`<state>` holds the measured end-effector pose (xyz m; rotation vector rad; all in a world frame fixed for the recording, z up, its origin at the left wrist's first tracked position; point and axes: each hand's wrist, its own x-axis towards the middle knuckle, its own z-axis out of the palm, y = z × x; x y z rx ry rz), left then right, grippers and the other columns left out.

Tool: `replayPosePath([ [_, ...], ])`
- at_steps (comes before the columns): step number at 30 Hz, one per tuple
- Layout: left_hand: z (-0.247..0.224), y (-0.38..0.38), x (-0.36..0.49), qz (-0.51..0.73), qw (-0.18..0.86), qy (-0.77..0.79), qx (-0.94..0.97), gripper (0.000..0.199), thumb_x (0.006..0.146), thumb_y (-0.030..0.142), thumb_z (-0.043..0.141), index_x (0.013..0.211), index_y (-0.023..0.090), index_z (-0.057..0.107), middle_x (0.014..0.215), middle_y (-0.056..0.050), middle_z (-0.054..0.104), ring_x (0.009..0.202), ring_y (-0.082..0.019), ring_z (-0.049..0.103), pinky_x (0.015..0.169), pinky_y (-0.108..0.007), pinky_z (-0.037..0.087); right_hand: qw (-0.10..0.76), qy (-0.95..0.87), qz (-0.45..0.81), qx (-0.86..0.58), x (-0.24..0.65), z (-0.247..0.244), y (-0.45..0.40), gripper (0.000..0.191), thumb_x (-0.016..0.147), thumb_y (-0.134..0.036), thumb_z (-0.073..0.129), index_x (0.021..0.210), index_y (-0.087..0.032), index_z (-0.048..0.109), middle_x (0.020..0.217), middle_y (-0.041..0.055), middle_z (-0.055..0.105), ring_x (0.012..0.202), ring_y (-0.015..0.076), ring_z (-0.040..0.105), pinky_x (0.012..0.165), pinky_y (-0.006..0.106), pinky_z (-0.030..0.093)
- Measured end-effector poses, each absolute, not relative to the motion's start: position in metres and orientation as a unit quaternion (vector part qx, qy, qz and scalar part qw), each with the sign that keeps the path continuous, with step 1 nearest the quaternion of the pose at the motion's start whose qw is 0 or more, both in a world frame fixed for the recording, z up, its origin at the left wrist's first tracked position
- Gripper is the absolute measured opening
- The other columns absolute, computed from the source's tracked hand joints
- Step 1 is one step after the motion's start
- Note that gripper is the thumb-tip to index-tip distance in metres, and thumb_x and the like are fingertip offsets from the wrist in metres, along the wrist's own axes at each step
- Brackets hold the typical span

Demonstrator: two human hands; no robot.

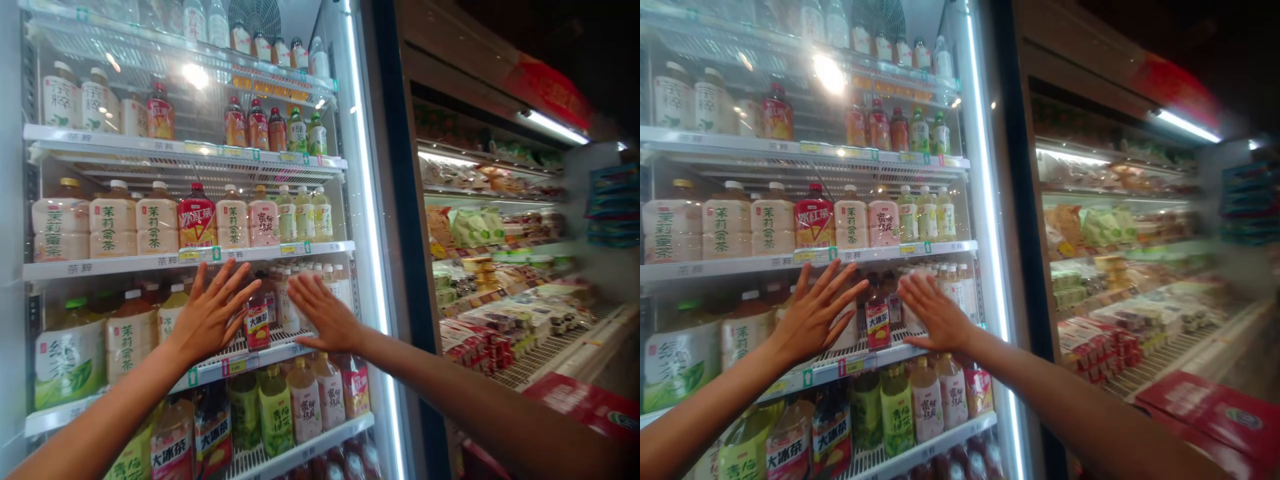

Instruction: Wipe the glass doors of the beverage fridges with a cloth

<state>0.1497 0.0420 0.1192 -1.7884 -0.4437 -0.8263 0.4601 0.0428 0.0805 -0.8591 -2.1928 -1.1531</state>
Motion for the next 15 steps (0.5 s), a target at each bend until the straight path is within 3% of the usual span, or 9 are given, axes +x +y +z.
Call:
replayPosePath([
  [3,0.127,0.039,0.134,-0.35,0.538,-0.207,-0.738,0.074,0.098,0.041,0.054,0.163,0.032,0.02,0.171,-0.005,0.023,0.161,-0.026,0.009,0.131,-0.058,-0.002,0.39,-0.708,-0.413,-0.42,0.456,0.133,0.056,0.098,0.099,-0.073,0.031,0.159,-0.024,-0.029,0.172,0.0098,-0.013,0.16,0.037,-0.005,0.126,0.07,0.011],
  [5,0.129,0.036,0.121,-0.356,0.541,-0.222,-0.729,0.074,0.098,0.041,0.054,0.163,0.032,0.02,0.172,-0.005,0.02,0.161,-0.026,0.008,0.131,-0.059,-0.003,0.429,-0.675,-0.413,-0.435,0.437,0.143,0.06,0.1,0.098,-0.072,0.032,0.157,-0.024,-0.031,0.172,0.0104,-0.014,0.159,0.039,-0.007,0.125,0.073,0.007],
  [8,0.128,0.034,0.098,-0.354,0.546,-0.244,-0.719,0.076,0.097,0.041,0.057,0.163,0.033,0.021,0.172,-0.004,0.017,0.161,-0.027,0.007,0.131,-0.058,-0.003,0.338,-0.761,-0.44,-0.335,0.397,0.116,0.052,0.11,0.092,-0.081,0.038,0.161,-0.019,-0.023,0.174,0.0124,-0.002,0.16,0.0391,-0.003,0.127,0.07,0.007],
  [11,0.126,0.032,0.075,-0.344,0.549,-0.265,-0.713,0.077,0.096,0.04,0.057,0.163,0.033,0.02,0.173,-0.003,0.016,0.161,-0.026,0.007,0.131,-0.058,-0.003,0.201,-0.845,-0.449,-0.211,0.369,0.103,0.044,0.105,0.093,-0.081,0.037,0.165,-0.02,-0.009,0.173,0.0097,0.015,0.161,0.033,0.008,0.13,0.062,0.007],
  [13,0.126,0.029,0.06,-0.34,0.552,-0.279,-0.708,0.077,0.096,0.039,0.057,0.163,0.033,0.018,0.173,-0.003,0.015,0.161,-0.026,0.007,0.131,-0.057,-0.004,0.21,-0.832,-0.459,-0.23,0.36,0.125,0.047,0.102,0.094,-0.08,0.036,0.165,-0.023,-0.01,0.173,0.0075,0.014,0.161,0.0316,0.008,0.131,0.061,0.006],
  [15,0.128,0.026,0.045,-0.337,0.556,-0.291,-0.702,0.079,0.096,0.039,0.058,0.163,0.034,0.017,0.173,-0.003,0.015,0.161,-0.026,0.006,0.131,-0.057,-0.005,0.302,-0.771,-0.461,-0.319,0.35,0.159,0.055,0.1,0.095,-0.079,0.032,0.163,-0.024,-0.017,0.174,0.0078,0.006,0.161,0.0341,0.003,0.129,0.065,0.005],
])
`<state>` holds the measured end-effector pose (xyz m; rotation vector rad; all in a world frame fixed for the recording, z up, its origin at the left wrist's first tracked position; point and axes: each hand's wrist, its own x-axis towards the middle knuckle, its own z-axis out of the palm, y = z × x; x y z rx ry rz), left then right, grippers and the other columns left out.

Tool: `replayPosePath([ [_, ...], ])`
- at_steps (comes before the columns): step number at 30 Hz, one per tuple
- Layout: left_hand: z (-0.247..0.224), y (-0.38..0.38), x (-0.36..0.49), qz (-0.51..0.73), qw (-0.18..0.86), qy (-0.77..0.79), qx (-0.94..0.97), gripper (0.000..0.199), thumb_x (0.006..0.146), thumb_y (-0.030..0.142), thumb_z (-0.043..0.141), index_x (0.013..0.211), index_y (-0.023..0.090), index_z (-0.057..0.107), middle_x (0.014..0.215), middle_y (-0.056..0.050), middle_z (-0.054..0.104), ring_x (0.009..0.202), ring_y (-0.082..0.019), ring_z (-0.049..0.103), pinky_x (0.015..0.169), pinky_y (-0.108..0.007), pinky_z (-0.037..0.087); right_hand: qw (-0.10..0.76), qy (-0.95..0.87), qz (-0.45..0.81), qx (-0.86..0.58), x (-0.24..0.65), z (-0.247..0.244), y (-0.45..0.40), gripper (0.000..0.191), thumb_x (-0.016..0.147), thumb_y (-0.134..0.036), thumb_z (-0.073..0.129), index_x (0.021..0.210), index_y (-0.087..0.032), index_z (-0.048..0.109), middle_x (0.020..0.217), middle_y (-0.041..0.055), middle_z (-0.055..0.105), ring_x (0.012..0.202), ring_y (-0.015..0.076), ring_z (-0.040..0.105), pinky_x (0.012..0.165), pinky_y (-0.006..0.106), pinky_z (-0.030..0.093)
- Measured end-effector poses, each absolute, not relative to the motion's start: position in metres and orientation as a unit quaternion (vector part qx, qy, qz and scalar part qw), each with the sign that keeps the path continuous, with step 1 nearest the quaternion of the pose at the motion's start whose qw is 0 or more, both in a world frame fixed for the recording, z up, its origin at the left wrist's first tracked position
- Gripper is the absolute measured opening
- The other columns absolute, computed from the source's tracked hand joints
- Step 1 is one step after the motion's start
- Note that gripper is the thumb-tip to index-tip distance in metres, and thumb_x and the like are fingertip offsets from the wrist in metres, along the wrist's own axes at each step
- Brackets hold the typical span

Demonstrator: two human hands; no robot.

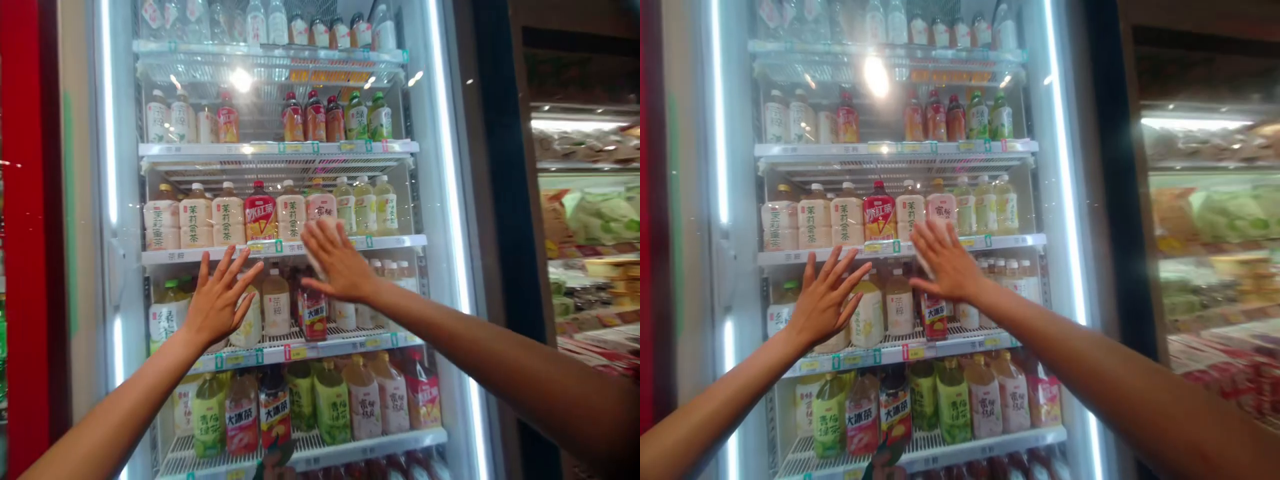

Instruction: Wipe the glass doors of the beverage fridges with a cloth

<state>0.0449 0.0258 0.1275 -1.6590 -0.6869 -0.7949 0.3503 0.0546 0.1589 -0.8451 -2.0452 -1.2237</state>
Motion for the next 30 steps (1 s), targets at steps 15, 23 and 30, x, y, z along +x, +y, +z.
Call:
replayPosePath([
  [15,0.143,-0.011,-0.048,-0.326,0.554,-0.365,-0.674,0.081,0.097,0.037,0.055,0.163,0.04,0.009,0.173,0.0,0.016,0.161,-0.027,0.009,0.131,-0.06,-0.002,0.367,-0.771,-0.458,-0.248,0.221,0.215,0.06,0.1,0.093,-0.082,0.026,0.165,-0.021,-0.009,0.174,0.0092,0.007,0.16,0.0407,0.002,0.126,0.071,-0.002],
  [23,0.134,-0.016,-0.076,-0.332,0.548,-0.384,-0.665,0.076,0.099,0.038,0.052,0.163,0.041,0.011,0.173,-0.001,0.017,0.161,-0.028,0.01,0.131,-0.059,-0.002,0.187,-0.843,-0.49,-0.118,0.188,0.19,0.052,0.095,0.095,-0.08,0.025,0.166,-0.022,0.001,0.174,0.0038,0.015,0.161,0.0287,0.005,0.131,0.059,0.0],
  [30,0.134,-0.014,-0.076,-0.347,0.539,-0.389,-0.662,0.073,0.1,0.038,0.051,0.163,0.041,0.013,0.173,-0.002,0.019,0.161,-0.027,0.01,0.13,-0.059,-0.002,0.204,-0.828,-0.502,-0.143,0.178,0.188,0.049,0.105,0.091,-0.084,0.027,0.166,-0.016,0.001,0.174,0.0075,0.014,0.161,0.0294,0.001,0.131,0.056,0.0],
])
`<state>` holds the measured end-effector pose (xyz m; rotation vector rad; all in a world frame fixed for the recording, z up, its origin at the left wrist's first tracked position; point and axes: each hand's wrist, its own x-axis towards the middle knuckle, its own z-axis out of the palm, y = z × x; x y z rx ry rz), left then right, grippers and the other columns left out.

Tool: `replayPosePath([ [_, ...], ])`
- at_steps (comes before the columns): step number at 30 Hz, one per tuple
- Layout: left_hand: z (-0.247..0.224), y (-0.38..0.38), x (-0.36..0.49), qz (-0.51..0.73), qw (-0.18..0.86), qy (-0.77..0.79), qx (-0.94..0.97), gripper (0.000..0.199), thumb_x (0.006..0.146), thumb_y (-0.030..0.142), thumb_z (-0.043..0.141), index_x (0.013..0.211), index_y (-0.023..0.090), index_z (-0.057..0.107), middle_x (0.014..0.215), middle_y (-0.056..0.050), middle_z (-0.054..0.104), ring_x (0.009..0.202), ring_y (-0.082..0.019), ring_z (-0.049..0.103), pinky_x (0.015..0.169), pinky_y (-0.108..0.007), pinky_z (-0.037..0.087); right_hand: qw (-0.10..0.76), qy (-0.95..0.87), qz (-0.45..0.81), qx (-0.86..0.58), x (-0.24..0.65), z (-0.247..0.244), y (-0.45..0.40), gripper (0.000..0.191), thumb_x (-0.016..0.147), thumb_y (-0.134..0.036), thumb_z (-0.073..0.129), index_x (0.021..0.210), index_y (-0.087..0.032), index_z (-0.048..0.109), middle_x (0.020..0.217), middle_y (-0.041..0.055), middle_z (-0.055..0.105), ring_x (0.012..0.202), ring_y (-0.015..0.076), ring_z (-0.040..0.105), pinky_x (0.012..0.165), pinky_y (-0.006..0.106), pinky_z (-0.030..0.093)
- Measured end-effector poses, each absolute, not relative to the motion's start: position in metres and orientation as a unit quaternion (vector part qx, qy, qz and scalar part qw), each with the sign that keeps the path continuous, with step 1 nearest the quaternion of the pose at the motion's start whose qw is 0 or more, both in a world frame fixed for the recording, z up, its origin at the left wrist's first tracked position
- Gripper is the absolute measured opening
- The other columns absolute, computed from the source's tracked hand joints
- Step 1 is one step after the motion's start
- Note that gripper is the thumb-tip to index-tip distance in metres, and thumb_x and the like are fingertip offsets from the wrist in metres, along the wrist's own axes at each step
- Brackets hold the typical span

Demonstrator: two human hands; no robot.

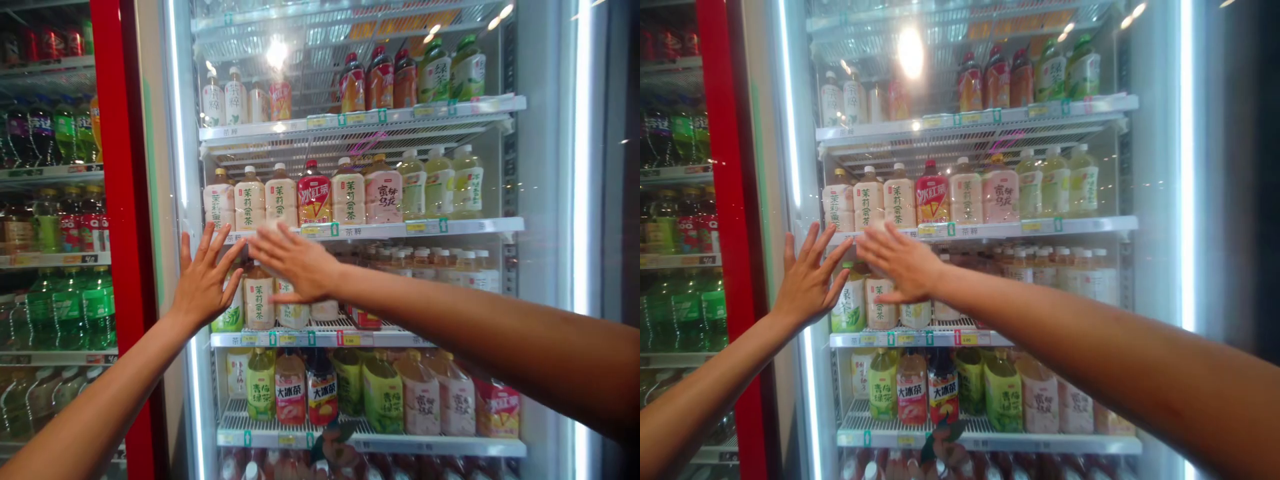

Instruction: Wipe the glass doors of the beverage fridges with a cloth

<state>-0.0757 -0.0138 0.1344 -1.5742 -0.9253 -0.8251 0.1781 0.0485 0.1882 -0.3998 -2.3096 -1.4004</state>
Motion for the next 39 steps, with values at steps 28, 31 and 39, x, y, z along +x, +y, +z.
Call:
replayPosePath([
  [28,0.149,0.01,0.034,-0.328,0.535,-0.313,-0.713,0.079,0.099,0.039,0.051,0.163,0.042,0.006,0.174,0.001,0.013,0.161,-0.025,0.008,0.131,-0.057,-0.004,0.242,-0.831,-0.44,-0.238,0.363,0.163,0.058,0.101,0.093,-0.083,0.029,0.162,-0.027,-0.018,0.174,0.0035,0.001,0.16,0.0317,0.009,0.131,0.062,0.002],
  [31,0.145,0.012,0.046,-0.323,0.539,-0.304,-0.716,0.077,0.099,0.039,0.052,0.163,0.039,0.009,0.173,-0.001,0.015,0.161,-0.025,0.006,0.131,-0.056,-0.005,0.398,-0.739,-0.424,-0.341,0.384,0.175,0.063,0.102,0.093,-0.083,0.024,0.162,-0.022,-0.02,0.174,0.0076,-0.008,0.159,0.0398,-0.001,0.125,0.073,0.001],
  [39,0.132,0.018,0.061,-0.312,0.541,-0.291,-0.725,0.08,0.097,0.041,0.056,0.163,0.038,0.012,0.173,-0.003,0.014,0.161,-0.026,0.009,0.131,-0.057,-0.002,0.226,-0.863,-0.415,-0.181,0.379,0.108,0.051,0.1,0.095,-0.076,0.04,0.162,-0.029,-0.019,0.173,-0.0004,0.004,0.159,0.0287,0.019,0.132,0.055,0.018],
])
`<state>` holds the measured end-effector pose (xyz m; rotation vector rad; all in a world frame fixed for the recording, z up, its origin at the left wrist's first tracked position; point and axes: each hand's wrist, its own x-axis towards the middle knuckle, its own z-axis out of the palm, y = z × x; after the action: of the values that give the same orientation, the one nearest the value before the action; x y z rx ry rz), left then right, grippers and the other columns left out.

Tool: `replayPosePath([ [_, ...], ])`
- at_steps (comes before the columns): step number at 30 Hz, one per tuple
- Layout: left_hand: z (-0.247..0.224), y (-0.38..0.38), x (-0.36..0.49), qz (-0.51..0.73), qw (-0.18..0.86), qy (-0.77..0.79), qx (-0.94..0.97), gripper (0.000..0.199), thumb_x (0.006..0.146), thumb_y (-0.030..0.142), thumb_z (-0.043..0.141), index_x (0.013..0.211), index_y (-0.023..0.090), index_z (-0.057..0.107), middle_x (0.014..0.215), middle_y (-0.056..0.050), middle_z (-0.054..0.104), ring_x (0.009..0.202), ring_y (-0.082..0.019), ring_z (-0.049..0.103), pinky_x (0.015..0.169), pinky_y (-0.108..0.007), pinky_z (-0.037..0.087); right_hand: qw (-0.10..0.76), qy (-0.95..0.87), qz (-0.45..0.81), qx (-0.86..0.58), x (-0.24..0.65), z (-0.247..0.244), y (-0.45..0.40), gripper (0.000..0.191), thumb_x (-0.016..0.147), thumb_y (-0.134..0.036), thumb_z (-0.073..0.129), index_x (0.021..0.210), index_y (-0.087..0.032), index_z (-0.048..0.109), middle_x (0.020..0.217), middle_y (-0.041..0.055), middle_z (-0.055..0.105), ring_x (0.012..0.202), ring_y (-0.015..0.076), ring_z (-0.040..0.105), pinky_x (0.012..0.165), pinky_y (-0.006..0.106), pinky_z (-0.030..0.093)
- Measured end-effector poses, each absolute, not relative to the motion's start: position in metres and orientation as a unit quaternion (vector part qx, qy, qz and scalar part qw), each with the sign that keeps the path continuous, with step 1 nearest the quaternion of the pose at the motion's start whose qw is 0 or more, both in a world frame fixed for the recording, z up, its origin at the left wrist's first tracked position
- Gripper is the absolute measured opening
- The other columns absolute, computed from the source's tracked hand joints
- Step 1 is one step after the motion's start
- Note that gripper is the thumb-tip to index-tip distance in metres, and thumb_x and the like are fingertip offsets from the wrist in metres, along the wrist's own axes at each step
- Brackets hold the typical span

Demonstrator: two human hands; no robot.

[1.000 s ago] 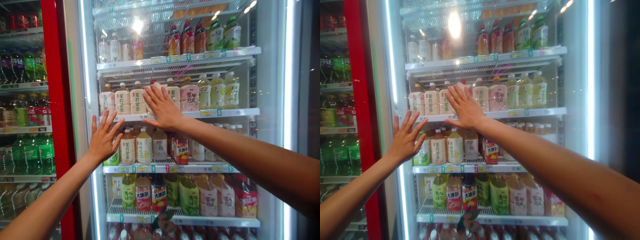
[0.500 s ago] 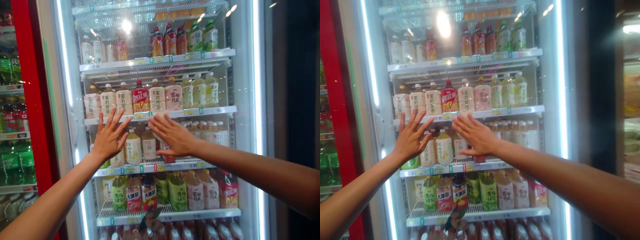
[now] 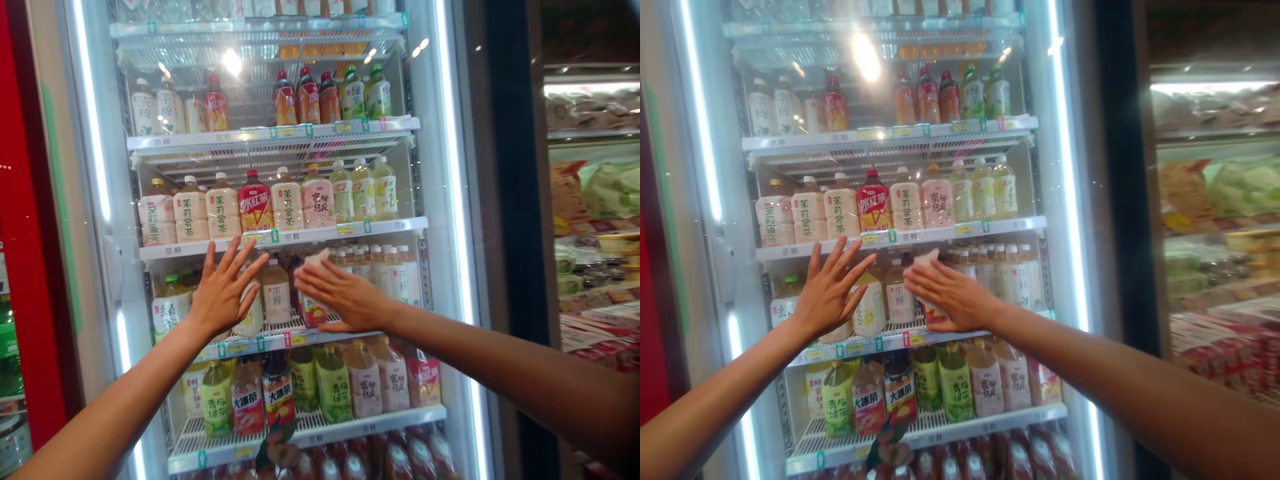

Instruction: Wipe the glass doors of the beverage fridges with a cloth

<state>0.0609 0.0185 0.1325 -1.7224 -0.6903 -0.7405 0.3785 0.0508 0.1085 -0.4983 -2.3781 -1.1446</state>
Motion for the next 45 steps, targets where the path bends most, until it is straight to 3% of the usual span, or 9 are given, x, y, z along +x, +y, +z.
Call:
replayPosePath([
  [3,0.129,0.019,0.061,-0.315,0.539,-0.293,-0.724,0.079,0.097,0.04,0.056,0.163,0.037,0.013,0.173,-0.003,0.016,0.161,-0.026,0.009,0.131,-0.057,-0.002,0.372,-0.772,-0.423,-0.294,0.378,0.128,0.056,0.104,0.095,-0.075,0.04,0.159,-0.028,-0.027,0.172,0.0028,-0.01,0.16,0.0365,0.006,0.13,0.066,0.012],
  [5,0.127,0.019,0.06,-0.316,0.536,-0.296,-0.725,0.076,0.098,0.039,0.055,0.163,0.036,0.016,0.172,-0.004,0.018,0.161,-0.026,0.009,0.131,-0.057,-0.002,0.405,-0.745,-0.427,-0.314,0.369,0.127,0.056,0.108,0.094,-0.076,0.041,0.158,-0.023,-0.029,0.171,0.0072,-0.014,0.16,0.0381,0.0,0.129,0.067,0.011],
  [11,0.123,0.017,0.05,-0.309,0.53,-0.305,-0.728,0.07,0.098,0.039,0.054,0.161,0.034,0.024,0.171,-0.005,0.023,0.161,-0.025,0.008,0.13,-0.057,-0.002,0.224,-0.847,-0.449,-0.177,0.346,0.103,0.048,0.11,0.094,-0.076,0.043,0.162,-0.014,-0.017,0.172,0.0122,0.012,0.16,0.0303,0.012,0.131,0.053,0.014],
  [17,0.118,0.013,0.038,-0.312,0.528,-0.317,-0.723,0.072,0.098,0.039,0.054,0.162,0.035,0.021,0.172,-0.005,0.022,0.161,-0.026,0.01,0.131,-0.058,-0.001,0.41,-0.751,-0.42,-0.303,0.328,0.137,0.055,0.108,0.094,-0.076,0.04,0.161,-0.017,-0.021,0.173,0.0126,-0.005,0.16,0.0376,0.0,0.127,0.067,0.011],
  [23,0.111,0.003,0.012,-0.315,0.523,-0.33,-0.72,0.074,0.099,0.039,0.054,0.163,0.037,0.017,0.172,-0.003,0.02,0.161,-0.026,0.011,0.131,-0.059,0.001,0.166,-0.875,-0.447,-0.082,0.294,0.092,0.047,0.102,0.095,-0.075,0.04,0.165,-0.008,0.006,0.171,0.013,0.021,0.161,0.0247,0.008,0.133,0.048,0.007],
  [29,0.104,-0.001,-0.019,-0.325,0.51,-0.353,-0.714,0.071,0.1,0.041,0.052,0.162,0.038,0.019,0.171,-0.004,0.023,0.16,-0.027,0.012,0.13,-0.061,0.002,0.355,-0.774,-0.446,-0.275,0.274,0.157,0.05,0.106,0.094,-0.075,0.045,0.164,-0.004,0.009,0.172,0.0204,0.009,0.16,0.0354,0.0,0.131,0.058,0.003],
  [36,0.092,-0.006,-0.047,-0.332,0.502,-0.364,-0.711,0.073,0.1,0.04,0.053,0.163,0.038,0.017,0.171,-0.005,0.023,0.16,-0.028,0.014,0.13,-0.062,0.003,0.148,-0.88,-0.45,-0.038,0.235,0.087,0.043,0.1,0.093,-0.073,0.046,0.163,-0.006,0.021,0.17,0.013,0.025,0.16,0.0263,0.015,0.133,0.048,0.01],
  [42,0.078,-0.01,-0.064,-0.334,0.507,-0.375,-0.701,0.073,0.099,0.036,0.054,0.163,0.036,0.018,0.171,-0.005,0.022,0.16,-0.029,0.014,0.129,-0.064,0.005,0.326,-0.815,-0.441,-0.185,0.21,0.131,0.048,0.105,0.091,-0.078,0.045,0.165,-0.013,0.009,0.172,0.0145,0.014,0.161,0.0337,0.005,0.13,0.061,0.007],
  [45,0.074,-0.012,-0.069,-0.325,0.511,-0.374,-0.702,0.073,0.099,0.033,0.054,0.163,0.034,0.019,0.171,-0.006,0.021,0.16,-0.03,0.014,0.129,-0.065,0.008,0.25,-0.842,-0.464,-0.114,0.197,0.107,0.046,0.105,0.091,-0.081,0.041,0.163,-0.008,0.018,0.171,0.016,0.022,0.161,0.031,0.008,0.132,0.056,0.005],
])
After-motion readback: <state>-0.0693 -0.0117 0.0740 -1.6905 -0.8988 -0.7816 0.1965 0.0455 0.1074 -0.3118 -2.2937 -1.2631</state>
